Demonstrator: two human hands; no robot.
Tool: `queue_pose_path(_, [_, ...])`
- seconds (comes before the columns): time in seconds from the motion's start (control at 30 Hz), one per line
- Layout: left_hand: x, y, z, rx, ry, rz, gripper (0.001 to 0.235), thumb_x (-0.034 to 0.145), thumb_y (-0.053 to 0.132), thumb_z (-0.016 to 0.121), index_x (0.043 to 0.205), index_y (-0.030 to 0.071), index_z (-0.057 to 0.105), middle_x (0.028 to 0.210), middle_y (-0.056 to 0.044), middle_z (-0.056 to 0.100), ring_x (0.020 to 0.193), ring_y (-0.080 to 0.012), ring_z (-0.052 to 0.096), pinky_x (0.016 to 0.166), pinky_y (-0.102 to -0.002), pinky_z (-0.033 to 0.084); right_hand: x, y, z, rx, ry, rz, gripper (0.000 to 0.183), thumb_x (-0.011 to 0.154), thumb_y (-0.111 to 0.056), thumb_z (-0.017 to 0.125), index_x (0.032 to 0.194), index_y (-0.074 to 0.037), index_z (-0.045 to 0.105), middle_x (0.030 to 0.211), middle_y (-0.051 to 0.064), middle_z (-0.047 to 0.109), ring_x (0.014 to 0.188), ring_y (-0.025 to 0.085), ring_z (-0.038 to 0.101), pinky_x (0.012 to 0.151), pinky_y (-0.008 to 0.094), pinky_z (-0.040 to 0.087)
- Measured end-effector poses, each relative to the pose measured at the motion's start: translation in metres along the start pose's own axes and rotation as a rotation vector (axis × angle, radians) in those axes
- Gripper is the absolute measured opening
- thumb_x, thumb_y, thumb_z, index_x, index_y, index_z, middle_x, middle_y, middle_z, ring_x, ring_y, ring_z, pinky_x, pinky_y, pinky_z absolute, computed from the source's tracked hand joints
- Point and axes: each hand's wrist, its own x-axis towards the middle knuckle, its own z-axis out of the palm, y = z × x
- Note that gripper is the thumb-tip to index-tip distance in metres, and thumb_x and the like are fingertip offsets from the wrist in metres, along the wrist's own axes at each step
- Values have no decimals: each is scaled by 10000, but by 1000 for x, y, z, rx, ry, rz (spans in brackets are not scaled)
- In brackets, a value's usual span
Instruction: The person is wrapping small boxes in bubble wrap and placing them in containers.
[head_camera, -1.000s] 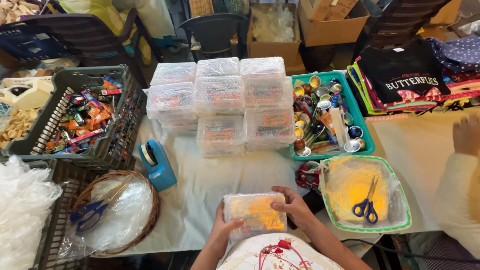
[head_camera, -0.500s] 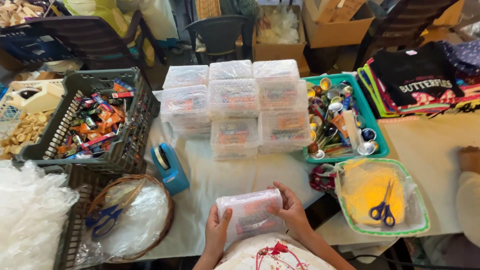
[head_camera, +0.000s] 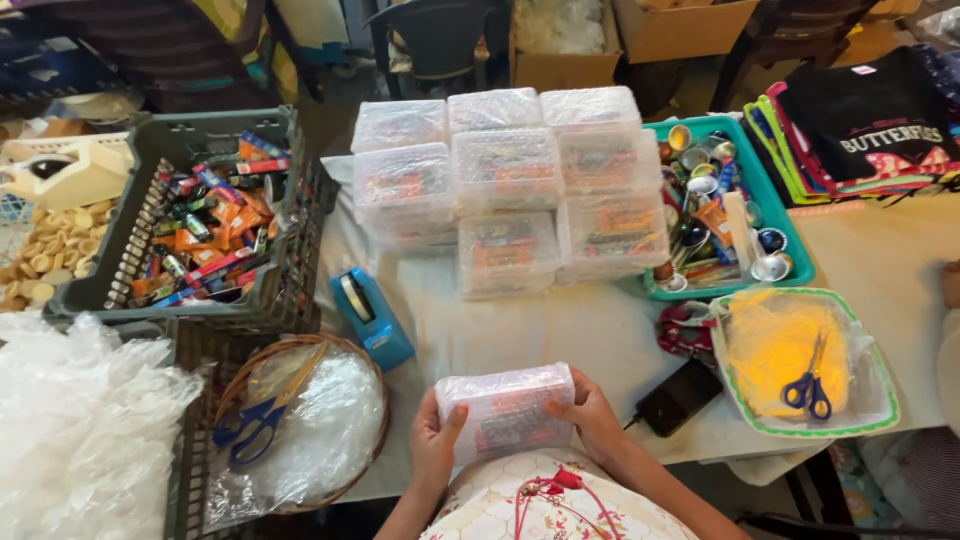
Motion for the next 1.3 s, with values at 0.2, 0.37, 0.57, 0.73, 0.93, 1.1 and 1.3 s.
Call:
queue_pose_path(0.2, [-3,32,-14,59,154,-26,564,907,195,689,1393,129,410,1141,-69,673,1025,-135,636,893,-280,509,3,13,40,-11,29,17,629,777,-251,868,1306,-30,608,1180,101,725,1092,209,665,986,384,509])
queue_pose_path(0.37, [-6,11,-55,139,79,27,476,975,216,678,1368,30,485,1141,-87,663,1032,-141,619,897,-284,507,4,29,52,-42,52,36,650,774,-276,873,1310,-30,602,1185,96,722,1104,202,660,992,381,507])
queue_pose_path(0.57, [-2,12,-58,108,48,-19,444,946,173,717,1320,9,543,1159,-84,678,1060,-140,635,924,-281,508,-4,37,44,-64,69,29,629,795,-260,871,1310,-17,604,1189,101,721,1102,197,662,990,375,511])
queue_pose_path(0.73, [7,1,-41,91,131,-81,438,911,113,749,1300,-16,593,1151,-101,701,1035,-151,655,909,-285,527,-7,18,41,-11,90,67,620,815,-244,843,1335,-37,577,1195,97,703,1080,201,657,960,383,528])
queue_pose_path(0.93, [13,-5,-13,-11,91,-140,581,881,181,780,1358,6,499,1194,-99,681,1067,-152,656,915,-286,541,3,7,13,7,115,74,547,874,-279,764,1324,-27,582,1207,107,698,1089,222,666,933,399,552])
queue_pose_path(1.1, [19,-22,3,133,-23,-268,615,829,198,831,1332,7,532,1171,-99,694,1026,-162,668,814,-319,568,12,-1,-17,144,208,108,487,915,-270,733,1308,-15,596,1210,105,687,1086,228,659,924,424,547])
queue_pose_path(1.3, [74,23,45,23,154,-272,422,841,191,769,1218,57,636,1063,-43,718,882,-129,704,678,-320,603,34,-28,-21,98,180,-41,545,977,-328,642,1433,-50,531,1331,71,634,1194,191,601,1006,350,476])
